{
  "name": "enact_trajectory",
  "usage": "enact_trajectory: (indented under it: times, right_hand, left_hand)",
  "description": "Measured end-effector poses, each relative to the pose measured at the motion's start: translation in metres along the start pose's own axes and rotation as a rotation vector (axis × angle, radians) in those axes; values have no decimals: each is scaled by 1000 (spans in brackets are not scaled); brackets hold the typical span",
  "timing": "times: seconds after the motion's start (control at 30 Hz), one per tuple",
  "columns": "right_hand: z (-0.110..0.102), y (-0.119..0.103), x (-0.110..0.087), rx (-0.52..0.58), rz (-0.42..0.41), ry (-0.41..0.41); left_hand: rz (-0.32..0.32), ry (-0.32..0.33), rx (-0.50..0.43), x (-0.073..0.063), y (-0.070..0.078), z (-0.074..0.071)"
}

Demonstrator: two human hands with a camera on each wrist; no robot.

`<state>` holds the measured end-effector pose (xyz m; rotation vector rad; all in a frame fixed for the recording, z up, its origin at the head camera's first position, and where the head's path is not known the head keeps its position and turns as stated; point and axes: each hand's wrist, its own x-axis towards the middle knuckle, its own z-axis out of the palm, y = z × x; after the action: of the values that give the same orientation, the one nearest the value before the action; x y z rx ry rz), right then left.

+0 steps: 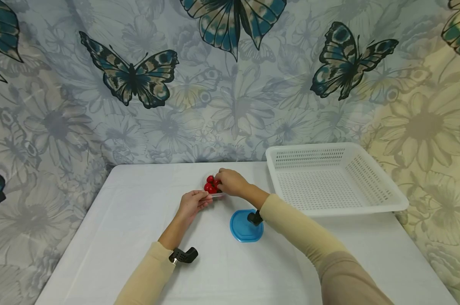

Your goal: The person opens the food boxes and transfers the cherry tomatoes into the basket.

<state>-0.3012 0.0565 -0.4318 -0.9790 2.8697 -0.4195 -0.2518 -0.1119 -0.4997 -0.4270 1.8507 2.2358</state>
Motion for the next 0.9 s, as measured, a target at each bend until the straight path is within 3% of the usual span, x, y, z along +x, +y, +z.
enact_trajectory:
  times: [0.4,0.9]
  right_hand:
    - [8,-4,4,-113,9,-32]
    - [16,0,8,-132,-38,-13]
  left_hand:
    - [-13,2,-3,-1,2,0]
    - [-12,-1,-8,1,1,0]
